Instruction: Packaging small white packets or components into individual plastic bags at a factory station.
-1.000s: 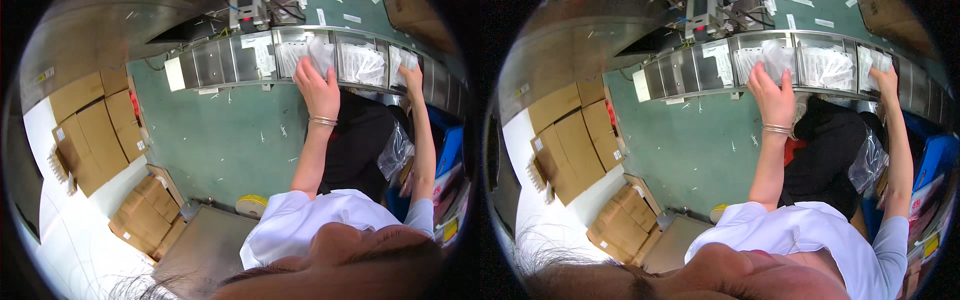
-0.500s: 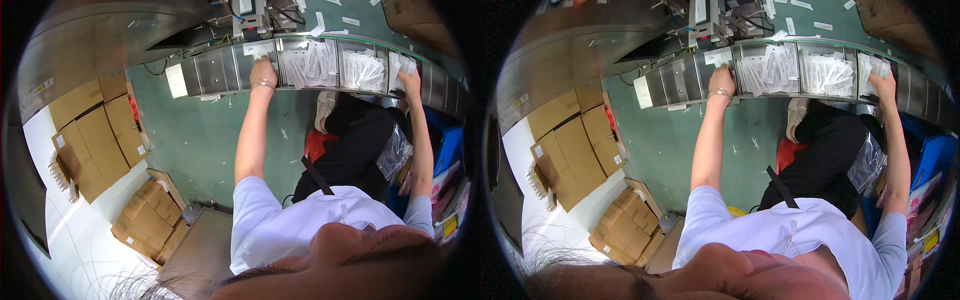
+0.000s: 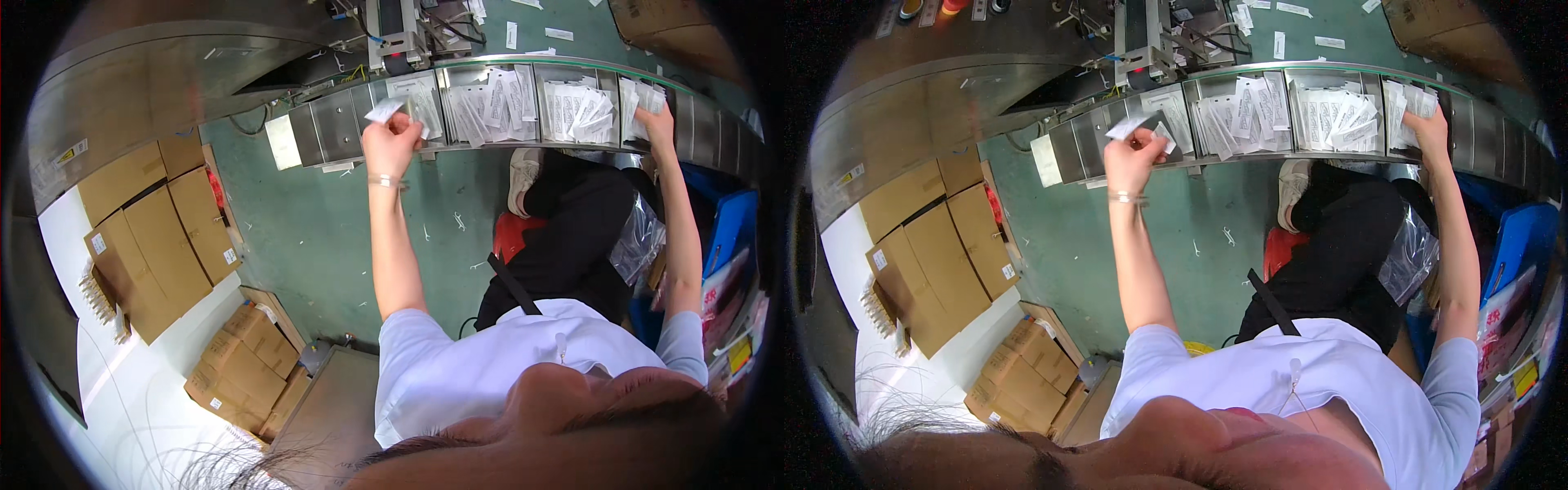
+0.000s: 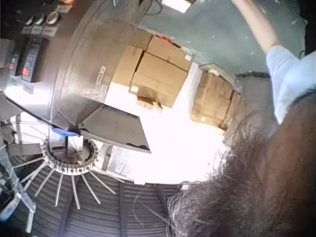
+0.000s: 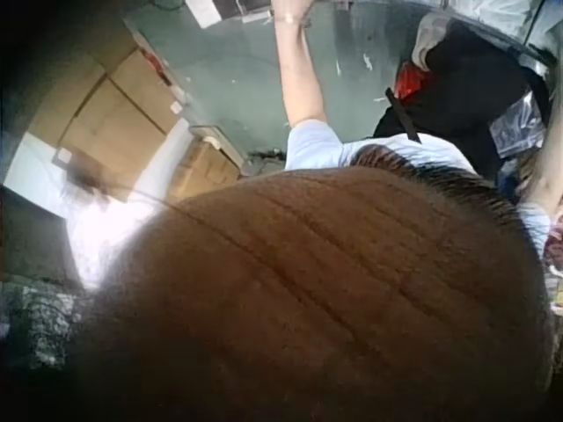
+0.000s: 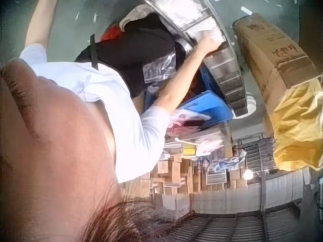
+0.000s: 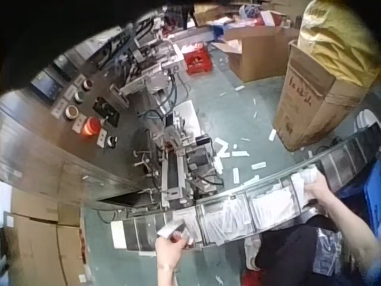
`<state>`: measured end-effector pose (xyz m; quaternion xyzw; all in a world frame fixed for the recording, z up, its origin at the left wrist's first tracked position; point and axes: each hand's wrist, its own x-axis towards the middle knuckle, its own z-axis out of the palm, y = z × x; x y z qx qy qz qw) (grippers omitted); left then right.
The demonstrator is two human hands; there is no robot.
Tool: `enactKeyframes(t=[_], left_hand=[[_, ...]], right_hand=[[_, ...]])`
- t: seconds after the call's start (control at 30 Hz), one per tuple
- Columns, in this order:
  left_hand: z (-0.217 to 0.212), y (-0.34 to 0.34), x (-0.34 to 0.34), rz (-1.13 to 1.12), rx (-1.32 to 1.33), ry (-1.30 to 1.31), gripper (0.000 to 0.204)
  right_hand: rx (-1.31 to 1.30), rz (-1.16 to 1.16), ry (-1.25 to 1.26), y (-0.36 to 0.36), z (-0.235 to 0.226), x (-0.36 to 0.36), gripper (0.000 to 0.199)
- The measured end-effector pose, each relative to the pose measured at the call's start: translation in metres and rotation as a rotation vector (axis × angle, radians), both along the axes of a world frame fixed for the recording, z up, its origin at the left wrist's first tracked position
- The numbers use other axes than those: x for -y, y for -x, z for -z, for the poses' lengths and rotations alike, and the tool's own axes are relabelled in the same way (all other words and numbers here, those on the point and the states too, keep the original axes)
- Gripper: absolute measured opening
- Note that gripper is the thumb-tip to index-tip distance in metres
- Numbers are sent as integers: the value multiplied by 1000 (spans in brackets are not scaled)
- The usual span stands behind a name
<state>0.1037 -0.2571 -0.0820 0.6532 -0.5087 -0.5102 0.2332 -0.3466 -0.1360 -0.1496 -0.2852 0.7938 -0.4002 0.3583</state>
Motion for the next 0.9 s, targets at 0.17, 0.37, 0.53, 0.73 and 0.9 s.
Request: enactKeyframes(t=[0.17,0.37,0.53,0.73,0.9], left_hand=[[-59,68,22,125,-200,193,13],[-53,165,45,70,339,1097,22],[-28,117,-16,247,184,627,17],[-109,28,48,407,916,1125,13],[-208,24,135,403,1527,1366,27]], right_hand=[[-22,12,38,12,15,-5,44],[2,-19,97,-3,9,12,45],[-11,-31,35,16,8,-3,44],[-24,-131,5,27,15,-6,50],[-87,-217,64,20,-16,-14,62]])
